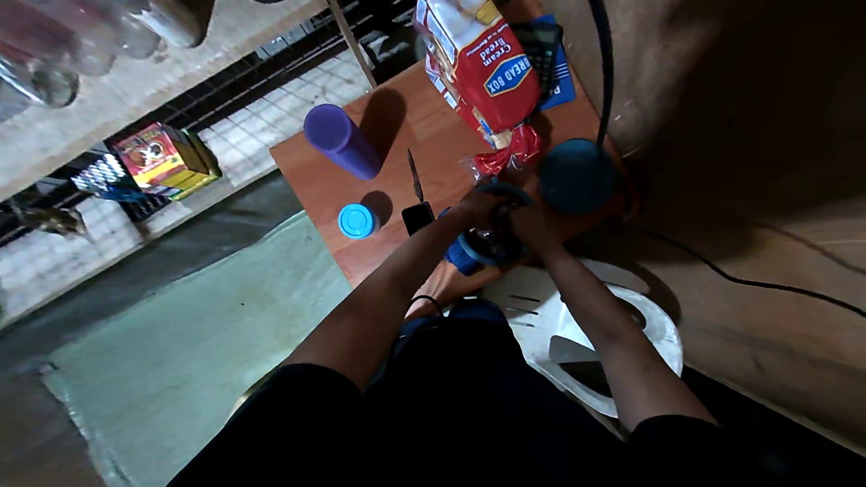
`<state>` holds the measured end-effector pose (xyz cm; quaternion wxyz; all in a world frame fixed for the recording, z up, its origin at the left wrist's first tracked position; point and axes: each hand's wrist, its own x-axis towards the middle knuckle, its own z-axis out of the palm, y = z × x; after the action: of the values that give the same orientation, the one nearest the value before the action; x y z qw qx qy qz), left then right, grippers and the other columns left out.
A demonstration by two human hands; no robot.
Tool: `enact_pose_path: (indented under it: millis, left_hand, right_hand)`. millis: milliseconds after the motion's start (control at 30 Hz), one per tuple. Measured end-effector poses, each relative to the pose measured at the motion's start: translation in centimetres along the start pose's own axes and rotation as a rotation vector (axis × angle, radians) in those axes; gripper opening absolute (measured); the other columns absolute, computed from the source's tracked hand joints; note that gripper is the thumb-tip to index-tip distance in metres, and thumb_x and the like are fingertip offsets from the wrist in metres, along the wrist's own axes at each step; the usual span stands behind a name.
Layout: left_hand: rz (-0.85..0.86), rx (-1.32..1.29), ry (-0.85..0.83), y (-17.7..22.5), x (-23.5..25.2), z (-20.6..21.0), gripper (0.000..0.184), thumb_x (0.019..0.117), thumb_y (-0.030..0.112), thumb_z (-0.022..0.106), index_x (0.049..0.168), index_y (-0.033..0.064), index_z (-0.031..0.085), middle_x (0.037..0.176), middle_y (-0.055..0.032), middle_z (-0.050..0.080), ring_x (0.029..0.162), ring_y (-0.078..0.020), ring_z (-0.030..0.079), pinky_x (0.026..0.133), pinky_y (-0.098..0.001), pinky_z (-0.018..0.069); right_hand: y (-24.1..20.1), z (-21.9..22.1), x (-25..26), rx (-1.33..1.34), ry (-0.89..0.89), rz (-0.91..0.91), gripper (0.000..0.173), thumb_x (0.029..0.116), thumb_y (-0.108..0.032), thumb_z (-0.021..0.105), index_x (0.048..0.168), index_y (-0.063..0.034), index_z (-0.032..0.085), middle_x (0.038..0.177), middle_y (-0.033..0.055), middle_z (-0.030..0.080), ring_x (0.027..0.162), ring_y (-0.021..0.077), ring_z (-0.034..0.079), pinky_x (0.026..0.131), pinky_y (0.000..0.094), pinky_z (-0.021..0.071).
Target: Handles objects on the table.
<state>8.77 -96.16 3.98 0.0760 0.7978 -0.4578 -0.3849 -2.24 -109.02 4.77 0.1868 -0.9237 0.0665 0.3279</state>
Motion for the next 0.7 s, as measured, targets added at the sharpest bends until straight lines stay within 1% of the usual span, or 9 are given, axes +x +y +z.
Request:
enact_pose_path:
  millis: [67,133,200,300,433,533,567,633,700]
  left_hand:
    - [0.015,-0.006,-0.005,-0.2,0.0,0.0,0.076,0.0914,0.030,0.075,0.158,0.0208,0.040,0.149,-0.0176,0.055,0.132,-0.0416,0.056,0.100,-0.0676,0.0457]
    - [-0.002,-0.041,-0.002,-0.1,0.0,-0.1,0.084,0.0888,0.036,0.078,0.159,0.0156,0.037,0.149,-0.0187,0.054,0.133,-0.0419,0.055,0.100,-0.0688,0.0455]
    - [-0.026,-0.094,0.030,0.2,-0.2,-0.3,0.085,0.0873,0.035,0.080,0.158,0.0111,0.037,0.146,-0.0224,0.055,0.132,-0.0442,0.054,0.099,-0.0708,0.0445]
    - [-0.140,-0.111,0.107,0.9,0.2,0.0,0.070,0.0915,0.024,0.075,0.154,0.0166,0.045,0.143,-0.0230,0.057,0.130,-0.0458,0.056,0.097,-0.0688,0.0482]
    - [-0.146,-0.107,0.143,0.8,0.1,0.0,0.053,0.0928,0.000,0.065,0.143,0.0171,0.059,0.139,-0.0228,0.061,0.127,-0.0468,0.058,0.097,-0.0682,0.0490]
    - [-0.133,-0.008,0.107,0.2,-0.1,-0.2,0.040,0.0946,-0.001,0.061,0.131,0.0143,0.067,0.132,-0.0213,0.066,0.122,-0.0455,0.062,0.096,-0.0674,0.0499]
    - [-0.114,0.024,0.101,0.0,-0.1,0.0,0.038,0.0955,-0.001,0.060,0.129,0.0143,0.069,0.130,-0.0201,0.067,0.122,-0.0443,0.062,0.096,-0.0663,0.0504]
    - [-0.076,0.052,0.093,-0.1,-0.3,-0.1,0.037,0.0956,-0.002,0.059,0.128,0.0131,0.069,0.129,-0.0199,0.067,0.121,-0.0442,0.062,0.097,-0.0653,0.0498]
    - [-0.044,0.064,0.096,-0.4,-0.4,-0.2,0.039,0.0917,-0.002,0.064,0.126,0.0148,0.071,0.127,-0.0184,0.068,0.120,-0.0424,0.063,0.097,-0.0640,0.0504]
  right_hand:
    - [1.1,0.1,1.4,0.129,0.107,0.002,0.034,0.0993,-0.012,0.063,0.129,0.0056,0.064,0.131,0.0294,0.064,0.125,0.0459,0.060,0.105,0.0637,0.0462]
    - [1.5,-0.3,2.5,0.247,0.151,0.045,0.046,0.0956,-0.019,0.069,0.133,0.0053,0.060,0.132,0.0306,0.062,0.126,0.0468,0.059,0.106,0.0661,0.0455]
    - [1.1,-1.2,2.6,0.279,0.144,0.072,0.058,0.0940,-0.027,0.073,0.139,0.0052,0.056,0.136,0.0313,0.060,0.129,0.0473,0.057,0.108,0.0665,0.0429]
    - [0.3,-2.0,2.0,0.299,0.130,0.123,0.069,0.0904,-0.034,0.078,0.143,0.0030,0.052,0.139,0.0285,0.059,0.131,0.0454,0.056,0.108,0.0665,0.0430]
    - [0.9,-1.7,2.3,0.378,0.110,0.088,0.057,0.0937,-0.030,0.075,0.136,0.0046,0.058,0.134,0.0284,0.062,0.127,0.0440,0.059,0.107,0.0643,0.0448]
    - [2.4,-1.1,2.4,0.399,0.116,-0.024,0.041,0.0964,-0.024,0.071,0.129,0.0012,0.066,0.129,0.0263,0.065,0.123,0.0413,0.062,0.107,0.0611,0.0461]
    - [2.3,-1.0,1.6,0.402,0.165,-0.001,0.039,0.0962,-0.021,0.069,0.130,-0.0007,0.067,0.127,0.0248,0.067,0.121,0.0404,0.063,0.105,0.0610,0.0480]
    - [0.9,-1.0,-0.7,0.402,0.258,0.122,0.042,0.0966,-0.025,0.070,0.130,-0.0010,0.064,0.121,0.0238,0.068,0.114,0.0407,0.067,0.099,0.0629,0.0513]
    - [-1.5,-0.9,-2.7,0.326,0.177,0.217,0.048,0.0950,-0.031,0.072,0.133,-0.0032,0.062,0.122,0.0244,0.069,0.114,0.0435,0.066,0.096,0.0662,0.0512]
